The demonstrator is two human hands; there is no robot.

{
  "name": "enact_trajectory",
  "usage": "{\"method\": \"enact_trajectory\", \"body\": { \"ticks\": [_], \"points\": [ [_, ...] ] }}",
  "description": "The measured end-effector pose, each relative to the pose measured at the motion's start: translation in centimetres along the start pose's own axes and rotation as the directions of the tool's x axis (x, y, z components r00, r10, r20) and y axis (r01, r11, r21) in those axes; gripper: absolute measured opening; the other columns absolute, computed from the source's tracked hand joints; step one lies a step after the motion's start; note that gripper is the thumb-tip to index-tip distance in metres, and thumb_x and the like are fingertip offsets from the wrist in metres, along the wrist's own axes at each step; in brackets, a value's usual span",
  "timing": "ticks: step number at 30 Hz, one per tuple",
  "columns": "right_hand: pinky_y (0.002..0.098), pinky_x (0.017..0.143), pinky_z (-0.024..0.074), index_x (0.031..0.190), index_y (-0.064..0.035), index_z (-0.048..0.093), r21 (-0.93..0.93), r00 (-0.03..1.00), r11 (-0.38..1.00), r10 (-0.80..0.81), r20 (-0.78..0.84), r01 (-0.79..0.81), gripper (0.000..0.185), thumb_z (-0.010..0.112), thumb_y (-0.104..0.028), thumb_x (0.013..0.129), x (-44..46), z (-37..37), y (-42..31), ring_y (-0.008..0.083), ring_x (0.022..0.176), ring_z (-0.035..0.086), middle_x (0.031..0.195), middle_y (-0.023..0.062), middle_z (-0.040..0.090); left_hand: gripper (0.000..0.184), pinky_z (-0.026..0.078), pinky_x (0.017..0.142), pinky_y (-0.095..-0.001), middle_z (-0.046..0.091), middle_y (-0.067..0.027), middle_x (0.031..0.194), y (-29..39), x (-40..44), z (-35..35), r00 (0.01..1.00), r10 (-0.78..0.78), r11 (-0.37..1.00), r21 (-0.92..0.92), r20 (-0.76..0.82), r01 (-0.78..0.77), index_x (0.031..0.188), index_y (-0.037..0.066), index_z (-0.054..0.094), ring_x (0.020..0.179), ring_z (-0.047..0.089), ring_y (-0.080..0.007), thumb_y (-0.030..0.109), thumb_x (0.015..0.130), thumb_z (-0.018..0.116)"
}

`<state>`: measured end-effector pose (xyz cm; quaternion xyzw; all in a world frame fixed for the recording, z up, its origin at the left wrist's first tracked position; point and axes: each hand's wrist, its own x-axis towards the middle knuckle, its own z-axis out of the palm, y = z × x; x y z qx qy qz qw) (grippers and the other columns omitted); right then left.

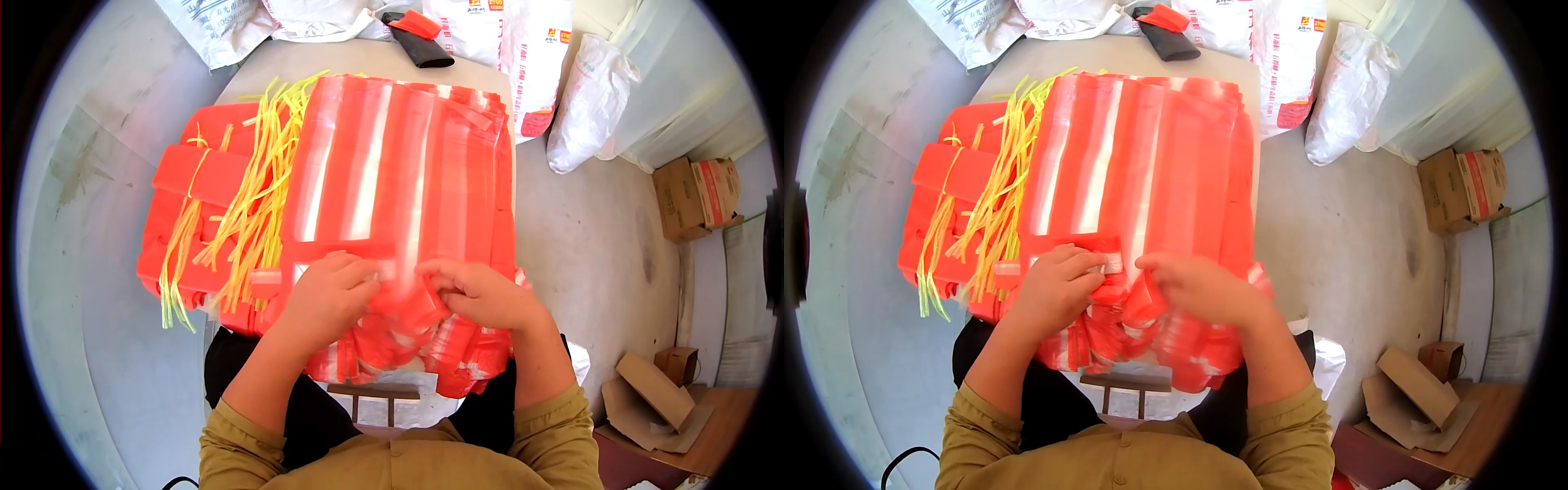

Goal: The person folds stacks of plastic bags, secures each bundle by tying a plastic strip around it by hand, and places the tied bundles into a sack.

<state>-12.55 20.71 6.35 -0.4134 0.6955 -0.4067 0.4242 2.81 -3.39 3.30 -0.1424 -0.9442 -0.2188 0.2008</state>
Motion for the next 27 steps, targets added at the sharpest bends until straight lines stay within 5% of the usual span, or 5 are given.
{"method": "enact_trajectory", "body": {
  "ticks": [10, 13, 16, 22, 27],
  "points": [
    [0.0317, 0.085, 0.0532, 0.142, -0.0047, 0.058, -0.081, 0.998, 0.997, 0.015, 0.067, -0.010, 0.052, 0.048, 0.010, 0.094, 1.3, 0.2, -1.5, 0.0171, 0.092, 0.064, 0.102, 0.0082, 0.070, 0.017, 0.057, 0.088, -0.0435, 0.072, -0.0108, 0.110, -0.3, -0.2, 0.0, 1.000, 0.006, 1.000, -0.021, 0.018, -0.005, 0.088, 0.002, 0.070, 0.099, 0.069, -0.0310, 0.003, 0.071, 0.071],
    [0.0294, 0.081, 0.0532, 0.137, -0.0031, 0.061, -0.036, 1.000, 0.999, 0.009, 0.023, -0.008, 0.049, 0.048, 0.011, 0.092, 1.2, 0.1, -1.2, 0.0114, 0.085, 0.061, 0.103, 0.0039, 0.071, 0.016, 0.057, 0.088, -0.0439, 0.072, -0.0109, 0.111, -0.3, -0.3, 0.0, 1.000, -0.001, 1.000, -0.021, 0.028, 0.001, 0.088, 0.002, 0.069, 0.100, 0.070, -0.0306, 0.003, 0.071, 0.071],
    [0.0266, 0.076, 0.0522, 0.133, -0.0013, 0.064, 0.242, 0.986, 0.956, 0.168, 0.011, -0.166, 0.046, 0.048, 0.011, 0.091, 1.2, -0.5, -0.4, 0.0064, 0.078, 0.057, 0.096, -0.0016, 0.067, 0.015, 0.057, 0.088, -0.0439, 0.072, -0.0108, 0.111, -0.3, -0.2, 0.0, 0.999, -0.004, 1.000, -0.028, 0.039, 0.005, 0.087, 0.002, 0.070, 0.101, 0.070, -0.0305, 0.003, 0.072, 0.071],
    [0.0245, 0.067, 0.0507, 0.129, 0.0003, 0.065, 0.395, 0.984, 0.909, 0.166, -0.059, -0.130, 0.036, 0.049, 0.005, 0.097, 2.2, -0.9, 0.4, 0.0047, 0.075, 0.057, 0.082, -0.0058, 0.055, 0.016, 0.057, 0.089, -0.0439, 0.072, -0.0106, 0.112, -0.3, -0.3, -0.2, 0.998, 0.004, 1.000, -0.024, 0.066, -0.002, 0.088, 0.003, 0.070, 0.102, 0.069, -0.0306, 0.005, 0.072, 0.071],
    [0.0248, 0.066, 0.0514, 0.131, -0.0005, 0.065, 0.308, 0.989, 0.946, 0.130, -0.077, -0.100, 0.034, 0.053, 0.002, 0.098, 3.5, 0.1, 0.5, 0.0058, 0.076, 0.057, 0.082, -0.0050, 0.057, 0.016, 0.057, 0.089, -0.0441, 0.072, -0.0111, 0.112, -0.4, -0.3, -0.1, 0.998, 0.014, 0.999, -0.033, 0.061, -0.012, 0.088, 0.002, 0.070, 0.102, 0.069, -0.0311, 0.007, 0.073, 0.072]
  ]
}}
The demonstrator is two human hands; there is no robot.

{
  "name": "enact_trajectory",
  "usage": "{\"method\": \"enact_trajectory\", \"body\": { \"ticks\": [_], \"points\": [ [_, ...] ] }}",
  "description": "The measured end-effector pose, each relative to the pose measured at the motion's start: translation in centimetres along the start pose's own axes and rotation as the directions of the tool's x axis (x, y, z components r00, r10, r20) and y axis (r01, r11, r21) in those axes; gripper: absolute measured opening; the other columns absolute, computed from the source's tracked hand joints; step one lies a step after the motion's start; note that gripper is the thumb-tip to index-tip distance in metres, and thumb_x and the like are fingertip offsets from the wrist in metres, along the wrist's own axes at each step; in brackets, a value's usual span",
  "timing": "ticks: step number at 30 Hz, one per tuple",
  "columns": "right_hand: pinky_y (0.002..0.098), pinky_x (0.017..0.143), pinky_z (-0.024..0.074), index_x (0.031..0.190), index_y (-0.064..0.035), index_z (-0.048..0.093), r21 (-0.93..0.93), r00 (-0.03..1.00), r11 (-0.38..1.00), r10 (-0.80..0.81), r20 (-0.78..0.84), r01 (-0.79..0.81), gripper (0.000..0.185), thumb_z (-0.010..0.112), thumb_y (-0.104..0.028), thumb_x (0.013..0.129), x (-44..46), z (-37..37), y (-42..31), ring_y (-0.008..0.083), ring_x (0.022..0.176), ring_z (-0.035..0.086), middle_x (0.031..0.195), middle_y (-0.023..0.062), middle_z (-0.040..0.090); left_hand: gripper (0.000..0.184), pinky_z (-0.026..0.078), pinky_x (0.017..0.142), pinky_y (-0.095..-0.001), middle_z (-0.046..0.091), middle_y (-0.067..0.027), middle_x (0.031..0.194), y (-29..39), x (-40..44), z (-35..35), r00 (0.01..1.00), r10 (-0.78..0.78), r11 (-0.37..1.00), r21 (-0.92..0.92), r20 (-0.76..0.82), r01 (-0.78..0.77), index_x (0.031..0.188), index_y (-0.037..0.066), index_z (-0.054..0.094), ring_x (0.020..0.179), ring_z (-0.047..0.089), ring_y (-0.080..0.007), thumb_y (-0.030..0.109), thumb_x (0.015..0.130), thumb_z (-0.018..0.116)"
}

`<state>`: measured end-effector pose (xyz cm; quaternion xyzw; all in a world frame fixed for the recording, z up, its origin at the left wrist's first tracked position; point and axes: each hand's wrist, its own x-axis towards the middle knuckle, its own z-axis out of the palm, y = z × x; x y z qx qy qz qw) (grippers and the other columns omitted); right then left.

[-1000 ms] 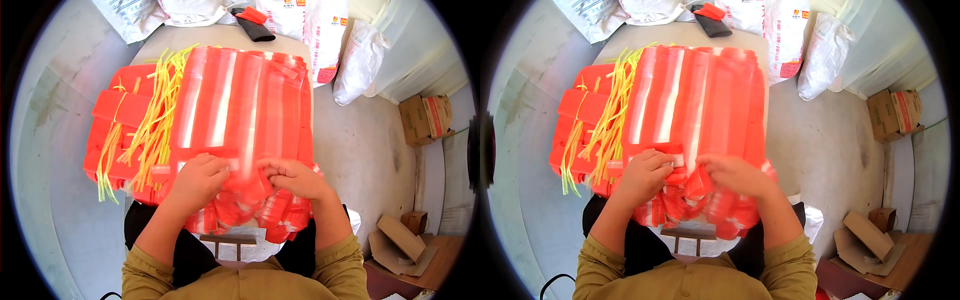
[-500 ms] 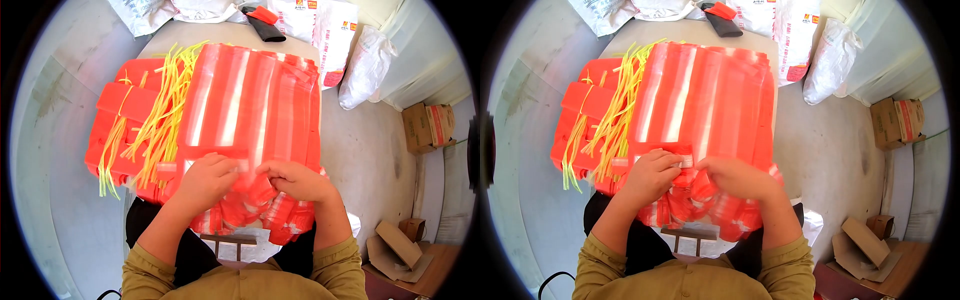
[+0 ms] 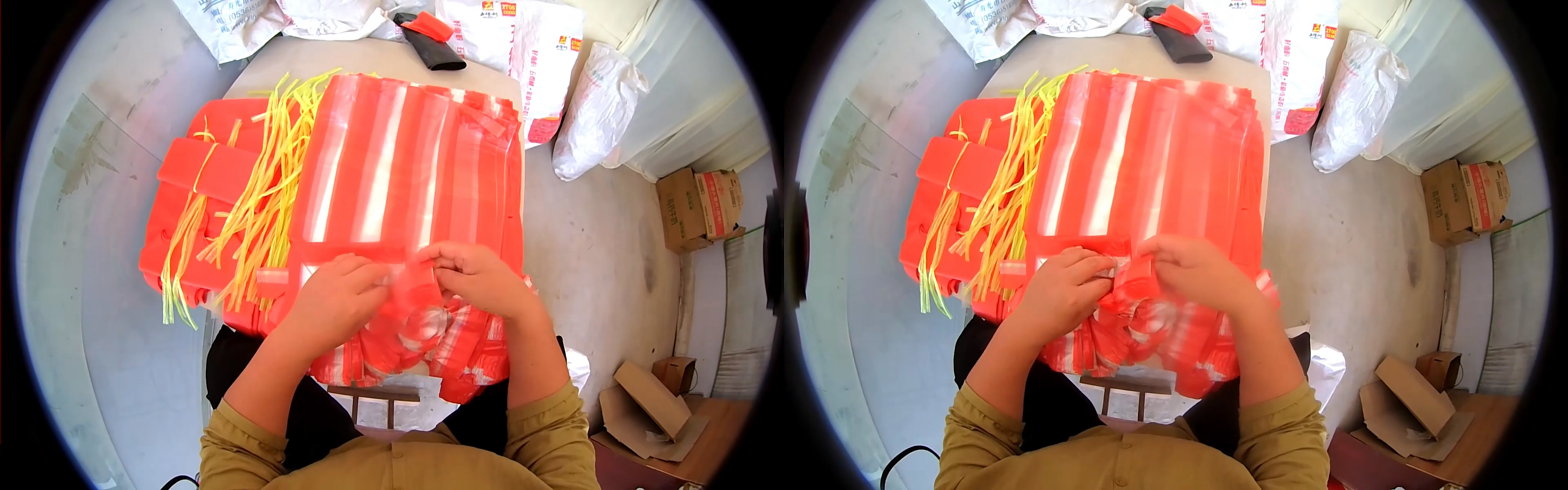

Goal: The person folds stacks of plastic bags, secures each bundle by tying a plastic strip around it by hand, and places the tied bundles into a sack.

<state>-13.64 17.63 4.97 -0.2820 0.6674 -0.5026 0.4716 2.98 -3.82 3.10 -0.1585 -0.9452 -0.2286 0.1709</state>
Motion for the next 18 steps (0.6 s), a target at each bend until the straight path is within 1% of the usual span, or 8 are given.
{"method": "enact_trajectory", "body": {
  "ticks": [1, 4, 7, 10, 13, 16, 18],
  "points": [
    [0.0252, 0.067, 0.0535, 0.133, 0.0008, 0.063, -0.025, 1.000, 1.000, -0.011, -0.002, 0.011, 0.035, 0.053, 0.003, 0.099, 0.4, 0.3, 0.2, 0.0065, 0.078, 0.060, 0.084, -0.0041, 0.059, 0.016, 0.057, 0.089, -0.0443, 0.072, -0.0113, 0.112, 0.0, 0.0, -0.1, 1.000, 0.004, 1.000, -0.003, -0.001, -0.004, 0.088, 0.002, 0.070, 0.102, 0.069, -0.0314, 0.007, 0.073, 0.072],
    [0.0281, 0.069, 0.0538, 0.133, -0.0005, 0.064, -0.072, 0.992, 0.995, 0.063, -0.108, -0.071, 0.036, 0.060, 0.003, 0.097, 0.3, 1.7, -1.4, 0.0085, 0.079, 0.062, 0.086, -0.0019, 0.062, 0.016, 0.057, 0.089, -0.0443, 0.072, -0.0120, 0.114, 0.1, 0.1, -0.2, 1.000, 0.017, 1.000, 0.006, -0.009, -0.017, 0.088, 0.002, 0.069, 0.102, 0.068, -0.0322, 0.007, 0.073, 0.071],
    [0.0316, 0.073, 0.0540, 0.130, -0.0017, 0.068, -0.308, 0.980, 0.949, -0.122, -0.155, 0.070, 0.036, 0.068, 0.001, 0.094, 0.6, 2.4, -0.8, 0.0142, 0.082, 0.065, 0.091, 0.0032, 0.066, 0.016, 0.057, 0.088, -0.0438, 0.071, -0.0124, 0.112, 0.1, 0.1, -0.1, 1.000, 0.019, 1.000, 0.022, -0.019, -0.018, 0.088, 0.002, 0.069, 0.102, 0.068, -0.0330, 0.007, 0.073, 0.071],
    [0.0353, 0.078, 0.0550, 0.125, -0.0018, 0.071, -0.592, 0.912, 0.791, -0.345, -0.220, 0.157, 0.036, 0.073, -0.001, 0.089, 0.5, 3.5, -0.9, 0.0218, 0.089, 0.067, 0.104, 0.0092, 0.067, 0.018, 0.057, 0.087, -0.0432, 0.069, -0.0124, 0.109, 0.0, 0.0, 0.0, 1.000, 0.020, 0.999, 0.029, -0.017, -0.020, 0.090, 0.002, 0.070, 0.102, 0.067, -0.0332, 0.007, 0.073, 0.071],
    [0.0424, 0.089, 0.0561, 0.118, -0.0045, 0.074, -0.699, 0.865, 0.701, -0.430, -0.258, 0.141, 0.028, 0.074, -0.008, 0.090, 0.4, 4.5, -2.0, 0.0324, 0.107, 0.066, 0.115, 0.0134, 0.067, 0.019, 0.057, 0.085, -0.0431, 0.068, -0.0123, 0.105, 0.1, 0.0, 0.0, 1.000, 0.019, 1.000, 0.021, -0.025, -0.019, 0.092, 0.002, 0.070, 0.101, 0.067, -0.0332, 0.006, 0.073, 0.071],
    [0.0452, 0.095, 0.0527, 0.112, -0.0041, 0.073, -0.792, 0.749, 0.518, -0.652, -0.121, 0.323, 0.025, 0.074, -0.005, 0.088, 1.7, 3.9, -0.1, 0.0350, 0.115, 0.061, 0.116, 0.0134, 0.066, 0.020, 0.057, 0.084, -0.0431, 0.067, -0.0122, 0.104, 0.1, -0.1, 0.2, 0.999, 0.008, 1.000, 0.013, -0.038, -0.008, 0.092, 0.002, 0.070, 0.100, 0.066, -0.0332, 0.006, 0.073, 0.070],
    [0.0462, 0.102, 0.0476, 0.112, -0.0043, 0.071, -0.748, 0.779, 0.572, -0.616, -0.120, 0.337, 0.023, 0.070, -0.001, 0.089, 1.8, 3.7, 0.4, 0.0368, 0.117, 0.058, 0.118, 0.0136, 0.065, 0.020, 0.057, 0.084, -0.0432, 0.066, -0.0121, 0.104, 0.2, -0.2, 0.2, 0.999, -0.010, 1.000, 0.011, -0.044, 0.010, 0.092, 0.002, 0.070, 0.100, 0.066, -0.0331, 0.006, 0.073, 0.071]
  ]
}}
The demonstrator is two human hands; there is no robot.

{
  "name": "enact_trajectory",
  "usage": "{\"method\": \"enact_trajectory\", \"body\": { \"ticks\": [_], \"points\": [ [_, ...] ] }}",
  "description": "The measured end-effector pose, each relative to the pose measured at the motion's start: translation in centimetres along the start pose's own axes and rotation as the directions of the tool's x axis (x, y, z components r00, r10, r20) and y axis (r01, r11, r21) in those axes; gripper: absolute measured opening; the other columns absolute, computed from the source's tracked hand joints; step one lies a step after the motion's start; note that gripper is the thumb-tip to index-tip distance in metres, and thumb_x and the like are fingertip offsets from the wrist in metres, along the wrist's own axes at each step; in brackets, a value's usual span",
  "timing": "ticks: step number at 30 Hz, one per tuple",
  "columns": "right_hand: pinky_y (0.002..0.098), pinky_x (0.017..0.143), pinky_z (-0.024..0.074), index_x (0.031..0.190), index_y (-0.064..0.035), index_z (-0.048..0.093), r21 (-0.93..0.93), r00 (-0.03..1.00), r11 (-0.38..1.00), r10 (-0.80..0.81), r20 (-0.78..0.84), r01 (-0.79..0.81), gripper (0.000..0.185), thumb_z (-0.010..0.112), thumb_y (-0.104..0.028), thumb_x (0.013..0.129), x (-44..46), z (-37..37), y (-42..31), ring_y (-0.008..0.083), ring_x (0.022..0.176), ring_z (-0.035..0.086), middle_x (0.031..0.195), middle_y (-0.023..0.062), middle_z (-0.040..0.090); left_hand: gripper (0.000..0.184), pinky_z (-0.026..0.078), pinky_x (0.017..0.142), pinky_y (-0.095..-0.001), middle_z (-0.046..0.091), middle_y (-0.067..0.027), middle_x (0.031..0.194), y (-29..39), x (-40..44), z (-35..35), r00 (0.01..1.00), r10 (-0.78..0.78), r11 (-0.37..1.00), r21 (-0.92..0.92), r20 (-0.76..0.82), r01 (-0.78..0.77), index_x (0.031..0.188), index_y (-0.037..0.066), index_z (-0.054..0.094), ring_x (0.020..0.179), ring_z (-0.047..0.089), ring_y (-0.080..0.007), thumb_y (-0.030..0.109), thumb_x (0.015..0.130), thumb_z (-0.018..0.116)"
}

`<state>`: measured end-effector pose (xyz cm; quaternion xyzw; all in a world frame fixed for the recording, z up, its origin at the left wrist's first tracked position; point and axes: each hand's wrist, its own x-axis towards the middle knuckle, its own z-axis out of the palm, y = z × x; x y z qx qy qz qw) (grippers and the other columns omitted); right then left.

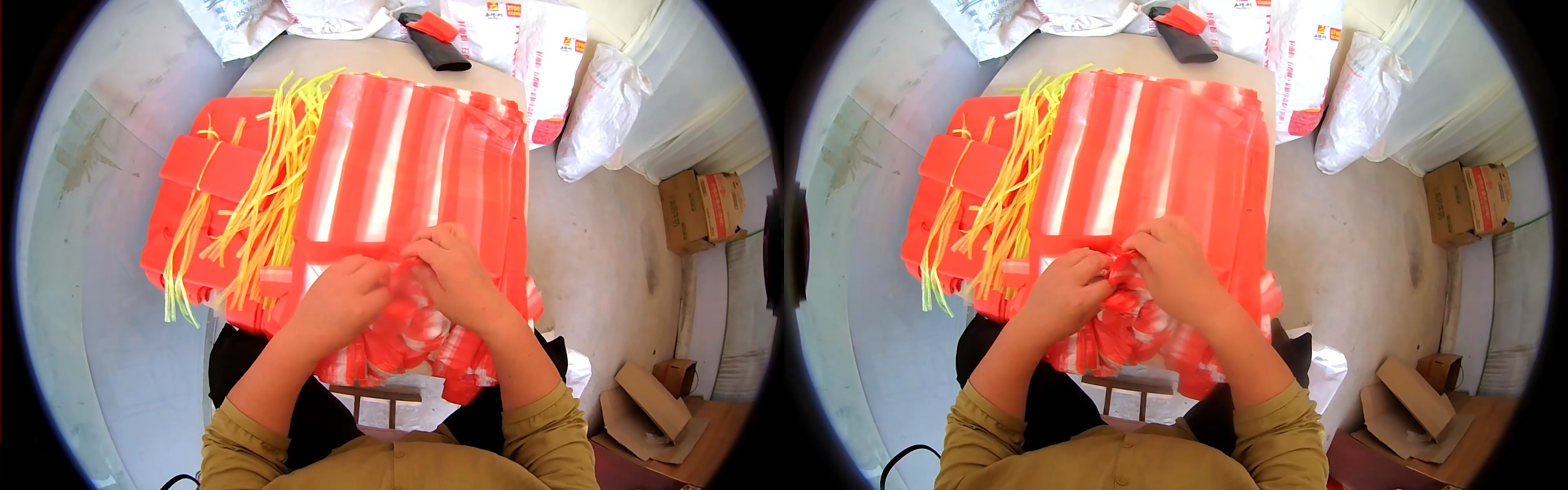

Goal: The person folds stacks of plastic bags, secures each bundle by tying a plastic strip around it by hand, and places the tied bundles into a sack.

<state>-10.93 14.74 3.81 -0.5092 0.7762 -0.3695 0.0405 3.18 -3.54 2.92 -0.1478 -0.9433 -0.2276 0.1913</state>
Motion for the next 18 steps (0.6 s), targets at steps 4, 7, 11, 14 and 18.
{"method": "enact_trajectory", "body": {
  "ticks": [4, 7, 11, 14, 18],
  "points": [
    [0.0456, 0.105, 0.0445, 0.112, -0.0044, 0.066, 0.036, 1.000, 0.999, -0.002, -0.006, 0.002, 0.021, 0.065, 0.000, 0.092, 0.3, -0.1, -0.3, 0.0373, 0.115, 0.057, 0.116, 0.0136, 0.065, 0.020, 0.056, 0.082, -0.0432, 0.065, -0.0120, 0.103, 0.2, -0.2, -0.2, 0.999, -0.039, 0.999, 0.000, 0.026, 0.039, 0.093, 0.004, 0.070, 0.098, 0.066, -0.0328, 0.007, 0.073, 0.071],
    [0.0470, 0.101, 0.0467, 0.114, -0.0043, 0.069, 0.001, 0.996, 1.000, -0.019, 0.083, 0.018, 0.024, 0.069, -0.003, 0.090, 0.5, -0.3, -0.4, 0.0361, 0.110, 0.059, 0.111, 0.0131, 0.067, 0.019, 0.056, 0.079, -0.0440, 0.065, -0.0119, 0.104, -0.1, -0.4, -0.1, 0.997, -0.046, 0.999, 0.000, 0.060, 0.046, 0.093, 0.004, 0.070, 0.097, 0.066, -0.0329, 0.007, 0.075, 0.072],
    [0.0472, 0.099, 0.0465, 0.124, -0.0046, 0.070, 0.007, 0.999, 0.999, -0.041, 0.028, 0.041, 0.032, 0.068, -0.004, 0.093, 0.6, 0.5, -0.4, 0.0356, 0.104, 0.060, 0.105, 0.0128, 0.067, 0.019, 0.058, 0.077, -0.0440, 0.064, -0.0124, 0.108, 0.3, -0.6, -0.2, 0.983, -0.145, 0.988, -0.035, 0.117, 0.150, 0.095, 0.006, 0.072, 0.098, 0.067, -0.0333, 0.005, 0.076, 0.074],
    [0.0466, 0.096, 0.0482, 0.128, -0.0040, 0.070, 0.012, 1.000, 1.000, 0.008, 0.007, -0.008, 0.036, 0.070, -0.005, 0.092, 0.6, 1.2, -0.3, 0.0354, 0.101, 0.060, 0.105, 0.0130, 0.068, 0.023, 0.061, 0.081, -0.0424, 0.063, -0.0145, 0.114, 0.8, -0.6, -0.3, 0.963, -0.247, 0.963, -0.086, 0.105, 0.256, 0.097, 0.007, 0.075, 0.103, 0.068, -0.0334, 0.001, 0.075, 0.076],
    [0.0451, 0.092, 0.0510, 0.124, -0.0023, 0.072, 0.043, 0.999, 0.998, 0.036, -0.020, -0.035, 0.034, 0.073, -0.003, 0.089, 0.7, 1.6, -0.2, 0.0350, 0.100, 0.061, 0.108, 0.0138, 0.067, 0.027, 0.062, 0.087, -0.0402, 0.059, -0.0181, 0.124, 0.8, -0.6, -0.4, 0.966, -0.247, 0.958, -0.127, 0.077, 0.255, 0.095, 0.008, 0.077, 0.108, 0.068, -0.0329, -0.003, 0.071, 0.076]
  ]
}}
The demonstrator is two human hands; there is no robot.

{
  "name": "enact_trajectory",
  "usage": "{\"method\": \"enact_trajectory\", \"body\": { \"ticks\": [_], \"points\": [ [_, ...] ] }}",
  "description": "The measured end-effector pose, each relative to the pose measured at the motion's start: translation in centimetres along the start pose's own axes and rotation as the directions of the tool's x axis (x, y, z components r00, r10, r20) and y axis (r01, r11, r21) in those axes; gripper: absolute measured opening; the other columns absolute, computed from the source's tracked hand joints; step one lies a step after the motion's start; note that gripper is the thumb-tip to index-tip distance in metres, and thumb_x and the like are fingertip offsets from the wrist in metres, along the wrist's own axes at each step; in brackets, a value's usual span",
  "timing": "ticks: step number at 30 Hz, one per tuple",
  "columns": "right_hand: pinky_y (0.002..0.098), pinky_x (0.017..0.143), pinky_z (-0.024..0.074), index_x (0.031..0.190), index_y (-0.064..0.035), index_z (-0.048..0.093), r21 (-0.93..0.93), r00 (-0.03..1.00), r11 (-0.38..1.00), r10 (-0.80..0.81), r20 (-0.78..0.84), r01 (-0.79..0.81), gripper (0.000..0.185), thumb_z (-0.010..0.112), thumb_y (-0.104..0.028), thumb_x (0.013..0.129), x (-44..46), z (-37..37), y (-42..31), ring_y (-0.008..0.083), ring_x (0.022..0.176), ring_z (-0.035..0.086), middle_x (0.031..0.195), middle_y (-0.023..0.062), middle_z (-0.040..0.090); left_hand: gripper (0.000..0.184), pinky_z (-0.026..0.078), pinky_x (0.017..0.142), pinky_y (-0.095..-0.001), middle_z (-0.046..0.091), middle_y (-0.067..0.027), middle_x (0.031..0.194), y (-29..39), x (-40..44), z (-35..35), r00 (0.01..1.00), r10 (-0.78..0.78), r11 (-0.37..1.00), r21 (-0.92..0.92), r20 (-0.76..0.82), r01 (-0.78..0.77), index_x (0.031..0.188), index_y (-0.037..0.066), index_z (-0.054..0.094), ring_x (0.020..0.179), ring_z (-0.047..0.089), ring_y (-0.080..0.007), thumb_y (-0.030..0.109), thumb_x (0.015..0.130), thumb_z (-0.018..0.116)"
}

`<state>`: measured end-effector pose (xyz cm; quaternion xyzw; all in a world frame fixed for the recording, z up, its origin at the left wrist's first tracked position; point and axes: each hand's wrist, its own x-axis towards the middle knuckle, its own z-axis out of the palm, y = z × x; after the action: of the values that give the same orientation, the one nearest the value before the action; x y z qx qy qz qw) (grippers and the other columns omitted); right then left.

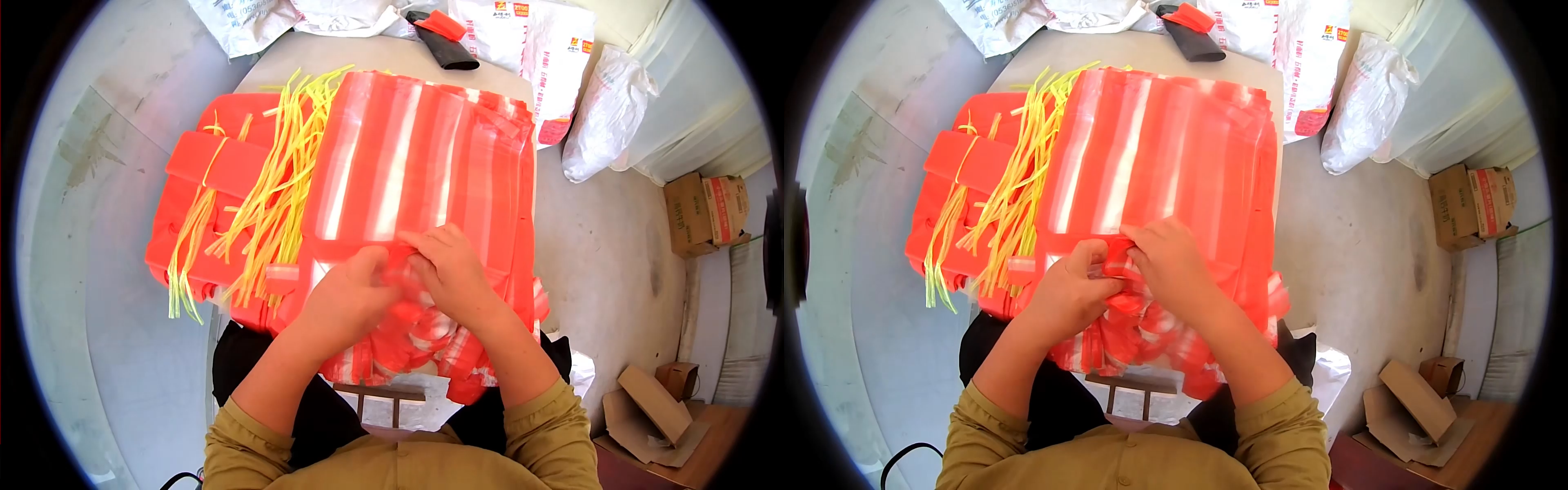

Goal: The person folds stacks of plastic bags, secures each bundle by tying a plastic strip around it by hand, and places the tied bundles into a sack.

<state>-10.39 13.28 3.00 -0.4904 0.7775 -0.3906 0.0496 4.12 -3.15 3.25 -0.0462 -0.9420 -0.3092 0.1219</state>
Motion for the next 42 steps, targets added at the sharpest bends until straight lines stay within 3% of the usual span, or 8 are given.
{"method": "enact_trajectory", "body": {
  "ticks": [5, 7, 9, 11, 17, 31, 34, 42],
  "points": [
    [0.0453, 0.089, 0.0534, 0.120, -0.0003, 0.072, 0.038, 0.998, 0.999, -0.032, -0.056, 0.034, 0.033, 0.075, -0.002, 0.087, 0.0, 0.8, 0.2, 0.0355, 0.103, 0.064, 0.106, 0.0138, 0.069, 0.024, 0.061, 0.086, -0.0412, 0.056, -0.0185, 0.132, 0.0, 0.2, 0.2, 0.992, 0.078, 0.996, -0.029, -0.097, -0.081, 0.094, 0.009, 0.076, 0.108, 0.068, -0.0328, -0.002, 0.072, 0.077],
    [0.0454, 0.088, 0.0542, 0.119, 0.0002, 0.072, 0.059, 0.997, 0.997, -0.041, -0.067, 0.045, 0.033, 0.075, -0.002, 0.086, 0.1, 0.8, 0.1, 0.0356, 0.103, 0.065, 0.106, 0.0136, 0.069, 0.024, 0.060, 0.088, -0.0424, 0.056, -0.0170, 0.134, 1.5, 1.0, -1.0, 0.971, -0.231, 0.928, -0.288, 0.053, 0.236, 0.093, 0.010, 0.076, 0.110, 0.067, -0.0339, -0.001, 0.071, 0.077],
    [0.0453, 0.087, 0.0542, 0.117, -0.0001, 0.072, 0.017, 0.996, 0.998, -0.061, -0.064, 0.062, 0.032, 0.076, -0.003, 0.086, 0.0, 1.0, 0.4, 0.0355, 0.101, 0.065, 0.105, 0.0135, 0.069, 0.025, 0.058, 0.091, -0.0435, 0.057, -0.0155, 0.135, 1.6, 1.2, -1.2, 0.979, -0.202, 0.952, -0.236, 0.004, 0.197, 0.092, 0.011, 0.075, 0.112, 0.065, -0.0352, 0.001, 0.069, 0.077],
    [0.0450, 0.087, 0.0545, 0.118, -0.0006, 0.073, -0.003, 0.997, 0.998, -0.065, -0.043, 0.064, 0.031, 0.075, -0.003, 0.087, 0.0, 0.9, 0.4, 0.0355, 0.099, 0.066, 0.106, 0.0138, 0.070, 0.026, 0.056, 0.094, -0.0446, 0.058, -0.0141, 0.135, 0.6, 1.1, -0.4, 0.960, 0.206, 0.971, 0.161, -0.192, -0.176, 0.091, 0.011, 0.075, 0.113, 0.064, -0.0365, 0.001, 0.067, 0.076],
    [0.0455, 0.085, 0.0538, 0.120, -0.0025, 0.072, -0.020, 0.998, 0.998, -0.060, -0.024, 0.060, 0.034, 0.076, -0.006, 0.087, 0.0, 0.5, 0.3, 0.0354, 0.096, 0.066, 0.102, 0.0137, 0.071, 0.027, 0.055, 0.095, -0.0455, 0.068, -0.0120, 0.115, 0.1, 1.3, -0.3, 0.951, 0.235, 0.970, 0.110, -0.203, -0.216, 0.090, 0.005, 0.072, 0.113, 0.063, -0.0376, -0.002, 0.064, 0.072],
    [0.0444, 0.083, 0.0539, 0.117, -0.0026, 0.069, 0.034, 0.975, 0.997, -0.057, -0.215, 0.066, 0.030, 0.069, 0.002, 0.087, -0.1, 0.2, -0.4, 0.0358, 0.097, 0.067, 0.100, 0.0134, 0.071, 0.022, 0.054, 0.087, -0.0458, 0.070, -0.0139, 0.108, -0.6, 2.5, 1.7, 0.969, -0.064, 0.998, 0.007, -0.239, 0.068, 0.093, 0.002, 0.065, 0.102, 0.066, -0.0368, 0.004, 0.076, 0.079],
    [0.0416, 0.084, 0.0549, 0.108, -0.0037, 0.069, 0.013, 0.934, 0.940, -0.336, -0.124, 0.341, 0.024, 0.070, 0.000, 0.085, -1.2, -1.4, -0.6, 0.0328, 0.098, 0.068, 0.100, 0.0111, 0.071, 0.018, 0.053, 0.085, -0.0474, 0.068, -0.0134, 0.103, -0.2, 2.7, 2.0, 0.956, -0.144, 0.989, -0.023, -0.258, 0.143, 0.091, 0.004, 0.064, 0.097, 0.065, -0.0372, 0.006, 0.079, 0.076],
    [0.0432, 0.087, 0.0581, 0.104, -0.0060, 0.071, -0.135, 0.943, 0.936, -0.311, 0.121, 0.326, 0.031, 0.082, -0.011, 0.076, -2.0, -2.1, -0.9, 0.0313, 0.104, 0.068, 0.118, 0.0092, 0.070, 0.026, 0.054, 0.089, -0.0466, 0.068, -0.0138, 0.117, -1.3, 2.3, 1.4, 0.977, 0.020, 0.999, 0.051, -0.213, -0.009, 0.098, 0.006, 0.069, 0.105, 0.065, -0.0376, 0.013, 0.078, 0.084]
  ]
}}
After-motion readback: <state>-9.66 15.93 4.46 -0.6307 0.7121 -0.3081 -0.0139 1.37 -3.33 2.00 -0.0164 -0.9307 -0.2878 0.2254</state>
